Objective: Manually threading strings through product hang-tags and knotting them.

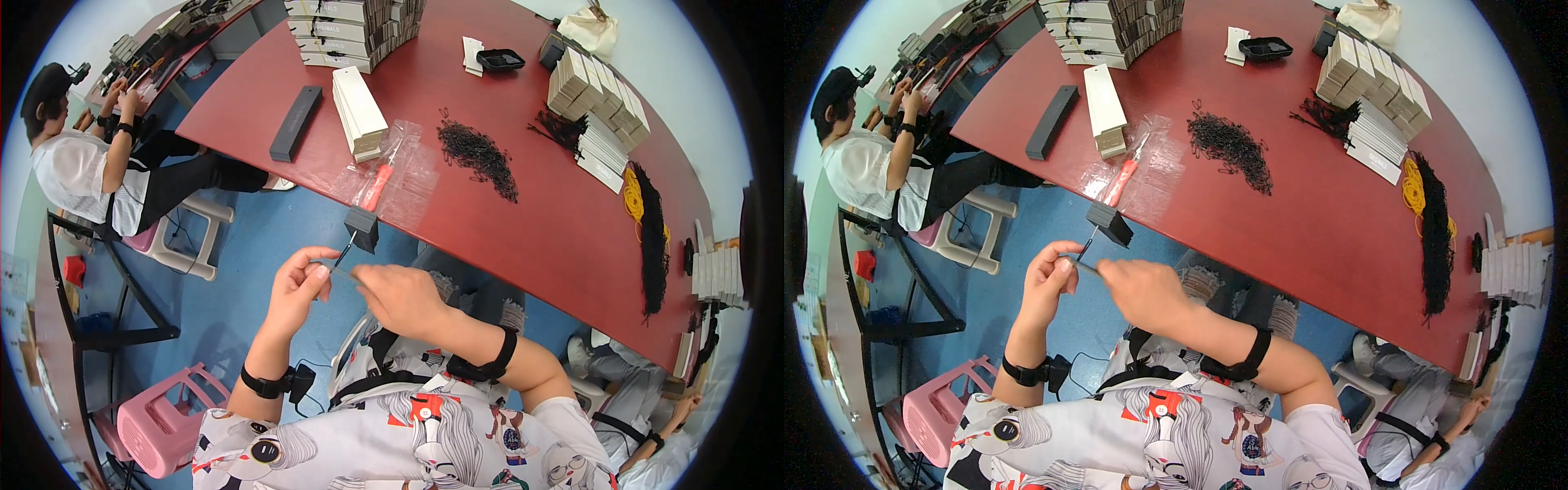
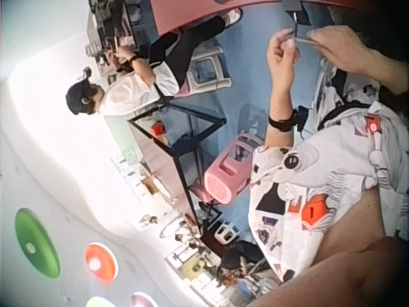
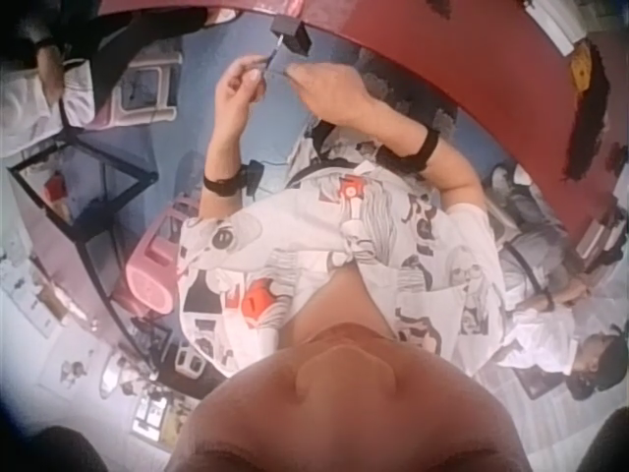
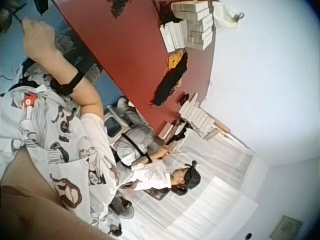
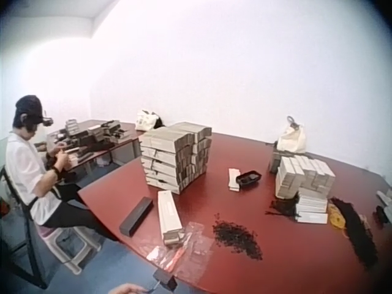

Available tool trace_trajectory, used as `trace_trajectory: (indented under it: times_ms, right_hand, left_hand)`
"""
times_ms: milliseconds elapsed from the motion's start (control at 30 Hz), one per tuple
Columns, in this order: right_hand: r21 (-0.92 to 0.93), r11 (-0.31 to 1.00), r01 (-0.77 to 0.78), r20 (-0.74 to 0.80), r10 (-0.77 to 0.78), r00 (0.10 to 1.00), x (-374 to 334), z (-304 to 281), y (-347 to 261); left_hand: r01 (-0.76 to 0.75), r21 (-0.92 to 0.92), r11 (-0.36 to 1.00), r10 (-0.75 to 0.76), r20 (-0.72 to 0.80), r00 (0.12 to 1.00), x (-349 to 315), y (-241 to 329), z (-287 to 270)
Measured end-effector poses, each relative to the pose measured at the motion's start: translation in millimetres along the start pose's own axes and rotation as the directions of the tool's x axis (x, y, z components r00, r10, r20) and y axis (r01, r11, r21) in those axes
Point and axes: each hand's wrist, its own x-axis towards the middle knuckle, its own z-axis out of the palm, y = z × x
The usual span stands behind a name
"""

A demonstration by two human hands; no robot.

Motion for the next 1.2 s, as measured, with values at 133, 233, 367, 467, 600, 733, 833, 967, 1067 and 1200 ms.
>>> trace_trajectory:
  times_ms: [133,233,367,467,600,733,833,967,1067,1200]
  right_hand:
    - [-0.045,0.988,0.148,-0.047,-0.15,0.988,-2.1,-7.2,-7.3]
    - [0.052,0.989,0.142,-0.061,-0.139,0.988,-4.9,-24.7,-12.0]
    - [0.555,0.825,0.11,-0.21,0.011,0.978,-7.3,-59.2,-13.1]
    - [0.719,0.695,-0.029,-0.099,0.144,0.985,-14.1,-84.8,-18.6]
    - [0.863,0.496,-0.096,-0.005,0.199,0.98,-24.9,-109.8,-26.6]
    - [0.873,0.488,-0.005,-0.092,0.174,0.98,-33.4,-120.0,-24.2]
    - [0.884,0.456,0.102,-0.157,0.085,0.984,-40.7,-125.9,-17.0]
    - [0.924,0.372,0.09,-0.139,0.108,0.984,-50.6,-129.2,-11.3]
    - [0.952,0.276,0.133,-0.182,0.16,0.97,-55.5,-131.8,-7.4]
    - [0.968,0.041,0.249,-0.252,0.14,0.958,-60.3,-136.6,-1.8]
  left_hand:
    - [-0.086,0.003,0.996,0.086,0.029,0.996,-2.5,-2.9,2.6]
    - [-0.17,-0.035,0.985,0.17,0.008,0.985,-0.2,1.9,16.6]
    - [-0.302,-0.047,0.952,0.303,0.017,0.953,2.1,20.2,49.2]
    - [-0.355,-0.002,0.935,0.353,0.104,0.93,5.0,37.0,72.3]
    - [-0.418,0.092,0.904,0.39,0.229,0.892,12.1,49.0,98.1]
    - [-0.394,0.068,0.917,0.342,0.376,0.861,18.8,52.9,113.2]
    - [-0.241,-0.093,0.966,0.257,0.42,0.87,21.5,52.6,122.8]
    - [-0.237,-0.061,0.97,0.236,0.491,0.839,26.9,52.9,133.3]
    - [-0.196,-0.07,0.978,0.205,0.489,0.848,29.3,52.2,141.7]
    - [-0.101,-0.035,0.994,0.106,0.466,0.879,29.6,53.4,147.3]
